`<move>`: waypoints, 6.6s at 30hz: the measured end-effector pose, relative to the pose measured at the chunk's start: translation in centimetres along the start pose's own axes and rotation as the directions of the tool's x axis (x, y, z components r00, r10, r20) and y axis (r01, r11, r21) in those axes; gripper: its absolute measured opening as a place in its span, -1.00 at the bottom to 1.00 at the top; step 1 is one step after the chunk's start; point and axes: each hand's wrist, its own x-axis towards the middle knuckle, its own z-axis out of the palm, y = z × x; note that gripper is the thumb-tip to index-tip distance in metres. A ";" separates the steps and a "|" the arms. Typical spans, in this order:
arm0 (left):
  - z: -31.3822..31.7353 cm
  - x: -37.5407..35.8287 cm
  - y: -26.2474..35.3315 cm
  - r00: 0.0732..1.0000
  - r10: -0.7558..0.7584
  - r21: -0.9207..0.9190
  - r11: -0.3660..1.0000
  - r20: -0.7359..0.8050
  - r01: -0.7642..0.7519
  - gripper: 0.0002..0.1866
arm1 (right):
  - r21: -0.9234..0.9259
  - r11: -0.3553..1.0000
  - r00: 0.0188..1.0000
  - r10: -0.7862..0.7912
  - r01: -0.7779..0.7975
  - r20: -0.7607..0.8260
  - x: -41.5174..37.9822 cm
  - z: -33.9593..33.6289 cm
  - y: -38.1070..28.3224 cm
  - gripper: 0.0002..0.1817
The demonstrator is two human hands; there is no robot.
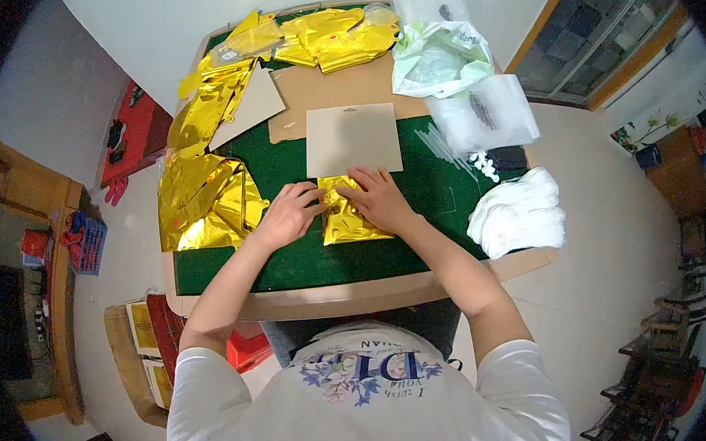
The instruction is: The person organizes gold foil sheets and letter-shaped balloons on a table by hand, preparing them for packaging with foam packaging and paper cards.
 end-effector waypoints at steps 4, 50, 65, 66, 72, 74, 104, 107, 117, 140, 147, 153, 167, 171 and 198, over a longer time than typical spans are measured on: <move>0.5 -0.4 -0.6 0.999 -0.011 -0.042 0.999 -0.039 0.010 -0.71 | 0.015 1.000 1.000 0.002 -0.002 -0.010 0.0 -0.1 -0.1 -0.62; 1.1 -1.2 -1.0 0.992 0.034 -0.027 0.999 -0.122 -0.038 -0.73 | 0.018 1.000 1.000 -0.019 0.019 -0.025 0.0 0.3 0.2 -0.61; 4.2 1.5 -1.4 0.980 0.070 0.074 0.996 -0.185 -0.058 -0.63 | -0.008 1.000 0.999 -0.022 0.021 -0.026 -0.1 0.6 0.5 -0.61; 4.4 1.6 -1.4 0.981 0.038 0.059 0.998 -0.190 -0.027 -0.64 | -0.008 1.000 1.000 -0.023 0.023 -0.020 -0.1 0.6 0.6 -0.61; 4.8 1.5 -1.6 0.982 -0.009 0.003 1.000 -0.189 0.010 -0.66 | 0.049 0.998 0.999 -0.034 0.034 -0.003 0.2 -0.4 0.5 -0.63; 5.0 1.3 -1.8 0.981 -0.014 -0.009 1.000 -0.192 0.013 -0.66 | 0.164 0.986 0.993 0.032 -0.013 -0.111 0.3 -1.1 1.3 -0.62; 5.4 4.2 -3.7 0.911 -0.412 -0.452 0.818 -0.027 0.356 -0.81 | 0.223 0.966 0.977 0.161 -0.126 -0.142 -1.5 -2.1 5.9 -0.68; 5.1 5.2 -4.0 0.829 -0.542 -0.477 0.696 0.143 0.537 -0.86 | 0.339 0.928 0.960 0.222 -0.153 -0.174 -0.4 -1.7 6.0 -0.82; 6.1 7.1 -3.4 0.639 -0.759 -0.263 0.596 0.124 0.759 -0.74 | 0.205 0.933 0.881 0.350 -0.297 -0.319 0.8 0.2 5.7 -0.86; 4.4 10.1 -3.0 0.365 -0.872 -0.092 0.354 0.326 0.931 -0.64 | 0.024 0.933 0.880 0.348 -0.360 -0.324 5.0 -0.1 4.2 -0.60; 5.0 9.7 -4.4 0.367 -0.866 -0.177 0.324 0.338 0.929 -0.60 | -0.056 0.925 0.906 0.353 -0.375 -0.233 4.9 2.3 5.0 -0.50; 4.4 10.2 -6.7 0.312 -0.905 -0.285 0.230 0.289 0.931 -0.58 | -0.138 0.922 0.918 0.327 -0.362 -0.226 4.8 2.2 4.7 -0.51; 6.0 11.3 -8.0 0.188 -0.956 -0.317 0.110 0.227 0.942 -0.68 | -0.114 0.924 0.922 0.341 -0.364 -0.184 4.9 2.2 4.6 -0.51; 5.2 10.3 -6.7 0.334 -0.940 -0.336 0.293 0.072 0.895 -0.72 | -0.135 0.923 0.925 0.336 -0.361 -0.179 5.0 2.1 4.6 -0.51; 6.9 5.5 -9.3 0.299 -0.931 -0.495 0.162 0.211 0.854 -0.52 | -0.060 0.928 0.917 0.350 -0.367 -0.193 5.1 1.9 4.5 -0.49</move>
